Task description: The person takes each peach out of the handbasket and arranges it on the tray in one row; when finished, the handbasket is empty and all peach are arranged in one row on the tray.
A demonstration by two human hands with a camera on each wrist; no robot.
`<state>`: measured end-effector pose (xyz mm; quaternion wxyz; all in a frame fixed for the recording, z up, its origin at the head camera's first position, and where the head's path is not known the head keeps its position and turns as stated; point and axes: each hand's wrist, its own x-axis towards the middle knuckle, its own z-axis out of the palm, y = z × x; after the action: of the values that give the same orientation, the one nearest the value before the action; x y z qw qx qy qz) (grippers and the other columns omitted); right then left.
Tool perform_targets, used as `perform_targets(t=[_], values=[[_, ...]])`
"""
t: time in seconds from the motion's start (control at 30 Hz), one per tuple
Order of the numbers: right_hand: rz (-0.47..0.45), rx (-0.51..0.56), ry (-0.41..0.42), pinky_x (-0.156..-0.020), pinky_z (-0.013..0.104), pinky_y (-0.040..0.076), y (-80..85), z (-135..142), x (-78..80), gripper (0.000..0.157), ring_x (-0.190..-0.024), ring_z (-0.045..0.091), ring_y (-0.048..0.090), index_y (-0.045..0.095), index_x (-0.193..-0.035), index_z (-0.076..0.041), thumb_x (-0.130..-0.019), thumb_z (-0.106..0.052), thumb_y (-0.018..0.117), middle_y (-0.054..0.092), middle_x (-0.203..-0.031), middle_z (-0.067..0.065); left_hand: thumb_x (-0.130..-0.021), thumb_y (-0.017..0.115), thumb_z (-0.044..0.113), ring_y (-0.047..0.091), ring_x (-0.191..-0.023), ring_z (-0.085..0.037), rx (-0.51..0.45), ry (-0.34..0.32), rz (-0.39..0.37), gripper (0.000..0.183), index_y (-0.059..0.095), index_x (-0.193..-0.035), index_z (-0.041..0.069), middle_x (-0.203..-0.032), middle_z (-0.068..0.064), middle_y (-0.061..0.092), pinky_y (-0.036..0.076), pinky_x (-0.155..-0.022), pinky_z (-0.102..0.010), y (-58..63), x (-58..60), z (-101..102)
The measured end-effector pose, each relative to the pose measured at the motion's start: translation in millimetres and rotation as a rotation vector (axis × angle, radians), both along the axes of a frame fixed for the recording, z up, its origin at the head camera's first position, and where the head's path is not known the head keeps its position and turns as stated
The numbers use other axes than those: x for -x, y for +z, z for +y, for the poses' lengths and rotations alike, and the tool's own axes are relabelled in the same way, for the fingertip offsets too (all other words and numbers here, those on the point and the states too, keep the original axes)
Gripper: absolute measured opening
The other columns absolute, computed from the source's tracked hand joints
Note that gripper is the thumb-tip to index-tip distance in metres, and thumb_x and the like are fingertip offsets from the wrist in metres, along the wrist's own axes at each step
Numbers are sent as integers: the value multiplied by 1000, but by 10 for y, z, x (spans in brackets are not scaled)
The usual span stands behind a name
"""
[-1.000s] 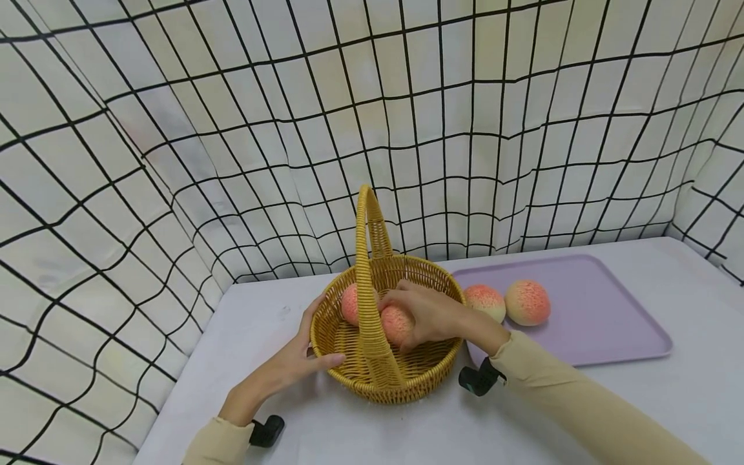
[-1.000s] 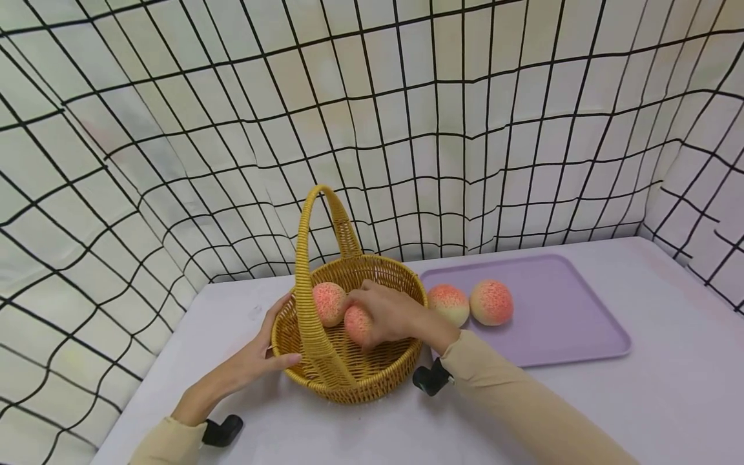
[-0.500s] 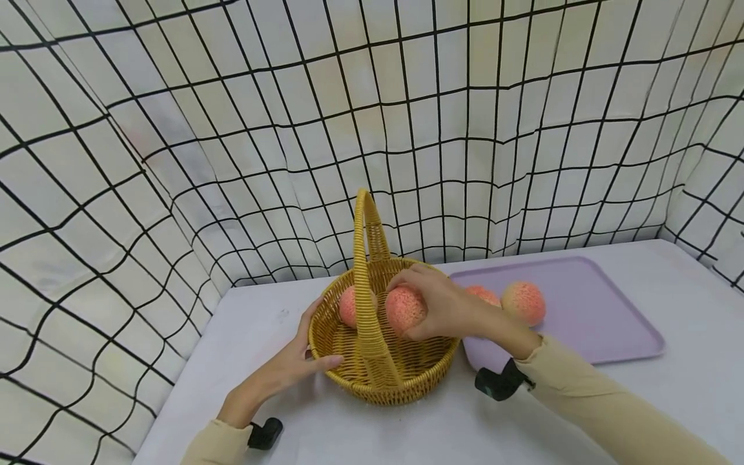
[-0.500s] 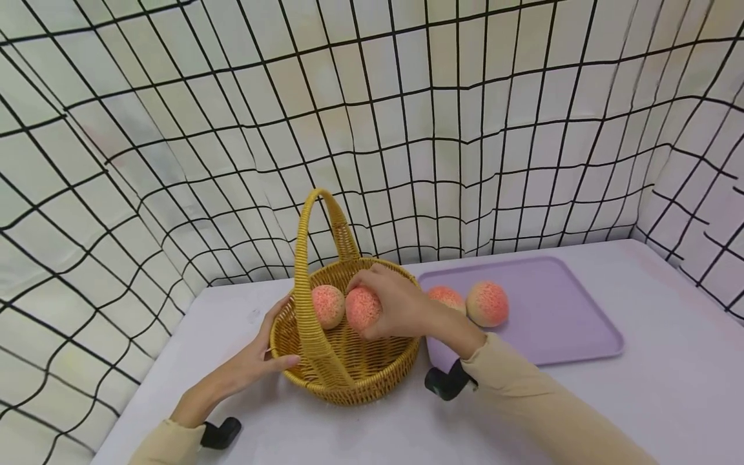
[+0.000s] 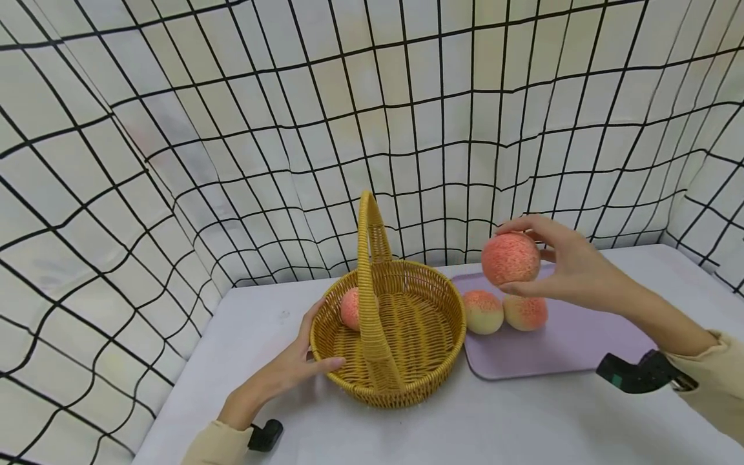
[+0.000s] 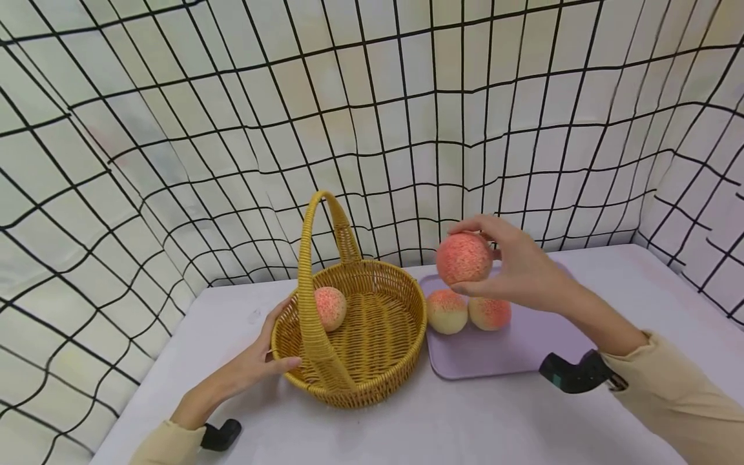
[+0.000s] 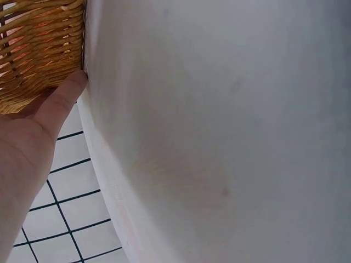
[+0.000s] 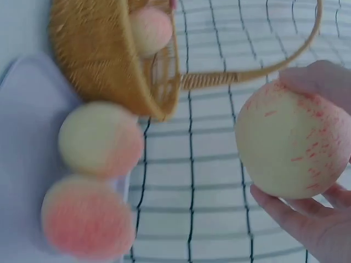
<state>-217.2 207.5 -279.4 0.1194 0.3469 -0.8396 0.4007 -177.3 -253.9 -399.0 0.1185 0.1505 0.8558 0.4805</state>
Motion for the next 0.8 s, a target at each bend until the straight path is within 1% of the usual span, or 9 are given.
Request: perform_targets(t=[0.03,0.13,0.27,0.33,0.43,0.53,0.6,0.67,0.8], values=[[-17,-1,-21,-96,12,48,-23,89,16,71,-112,6,60,59,-138,-13,-76,-3,93,62,-133,-1,-94,76,41,30,-152,-46,-4,-1,-4,115,-12,-167,29,-172,-26,7,28,-120,-62,-2,0,2],[-91,-27,-120,-95,7,43,-128,340,74,71,-115,2,58,57,-139,-16,-78,-10,94,61,-134,-4,-94,75,41,31,-152,-45,-7,-1,-2,114,-12,-167,29,-172,-25,8,29,-120,-62,-4,7,10],[-166,-50,-199,-90,6,43,-357,653,148,70,-116,-2,55,56,-138,-17,-79,-13,94,61,-131,-8,-94,75,42,31,-152,-44,-7,7,-2,114,-11,-167,30,-172,-24,9,29,-120,-62,-15,-6,-1],[-173,-55,-199,-88,7,44,-500,811,171,70,-113,-2,55,56,-138,-13,-79,-12,93,61,-129,-9,-94,76,42,31,-152,-43,-4,8,-4,114,-11,-167,30,-172,-24,9,29,-120,-62,-14,-4,-2],[-194,-65,-210,-86,6,44,-716,1029,191,69,-111,-7,54,55,-138,-10,-80,-11,92,58,-128,-15,-93,76,42,32,-152,-43,1,11,-8,114,-11,-167,30,-172,-24,10,29,-120,-61,-13,1,-1],[-214,-69,-224,-84,7,45,-906,1183,215,70,-108,-11,53,54,-139,-8,-80,-9,92,55,-127,-20,-94,76,42,33,-152,-43,5,13,-6,114,-11,-167,30,-172,-24,10,29,-121,-61,-13,1,-1],[-229,-75,-219,-83,10,48,-1004,1246,238,69,-108,-12,52,54,-139,-8,-80,-9,91,54,-127,-20,-94,76,42,32,-152,-43,5,14,-2,114,-11,-167,30,-172,-24,10,28,-121,-62,-11,-1,-4],[-240,-82,-193,-84,14,50,-1083,1279,263,68,-109,-11,53,55,-138,-9,-80,-8,91,54,-127,-18,-94,76,41,31,-152,-44,4,16,0,114,-11,-167,30,-172,-24,9,28,-121,-62,-9,-3,-6],[-247,-101,-137,-85,17,51,-1207,1294,298,66,-112,-11,52,57,-137,-10,-80,-9,91,54,-130,-16,-93,76,41,32,-152,-44,0,22,-11,114,-10,-167,30,-172,-24,9,28,-121,-61,-14,-8,7]])
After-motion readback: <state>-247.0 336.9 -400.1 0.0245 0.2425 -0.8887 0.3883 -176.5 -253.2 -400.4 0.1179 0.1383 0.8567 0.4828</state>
